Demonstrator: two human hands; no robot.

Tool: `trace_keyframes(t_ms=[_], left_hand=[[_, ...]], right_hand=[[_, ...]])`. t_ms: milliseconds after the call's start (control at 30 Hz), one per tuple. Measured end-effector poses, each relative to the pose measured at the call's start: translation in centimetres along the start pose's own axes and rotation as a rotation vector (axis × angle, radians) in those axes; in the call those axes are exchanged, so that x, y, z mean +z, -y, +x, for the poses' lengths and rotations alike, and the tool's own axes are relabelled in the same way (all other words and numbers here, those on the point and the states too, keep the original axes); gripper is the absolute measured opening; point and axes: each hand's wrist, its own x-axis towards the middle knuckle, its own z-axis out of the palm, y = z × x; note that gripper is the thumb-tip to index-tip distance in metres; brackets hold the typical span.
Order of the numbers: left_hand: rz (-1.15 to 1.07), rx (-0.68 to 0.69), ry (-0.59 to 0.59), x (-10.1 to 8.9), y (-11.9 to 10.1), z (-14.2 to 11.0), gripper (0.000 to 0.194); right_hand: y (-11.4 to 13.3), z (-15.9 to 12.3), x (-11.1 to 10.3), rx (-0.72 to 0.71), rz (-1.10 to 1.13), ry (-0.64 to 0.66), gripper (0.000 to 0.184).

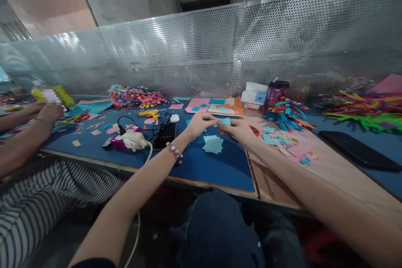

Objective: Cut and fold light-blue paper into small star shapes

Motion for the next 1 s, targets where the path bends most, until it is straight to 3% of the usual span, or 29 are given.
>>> trace_keyframes(t_ms=[100, 267, 533, 1000], left_hand=[[-0.046, -0.024, 0.005, 0.0, 0.0, -0.1, 0.023], [-0.087, -0.042, 0.018, 0.1, -0.2, -0.3, 0.025], [-0.061, -0.07, -0.001, 0.6, 0.1, -0.3, 0.028], [-0.082, -0.064, 0.013, 0.8, 0.2, -0.3, 0.024]], right_hand=[[0.1, 0.0, 0.2, 0.016, 0.045, 0.048, 0.034], [0.4, 0.1, 0.2, -0.005, -0.04, 0.021, 0.032], [-0.9, 0.4, 0.7, 0.065, 0.199, 0.044, 0.031], [-0.9, 0.4, 0.6, 0.088, 0.194, 0.042, 0.031]])
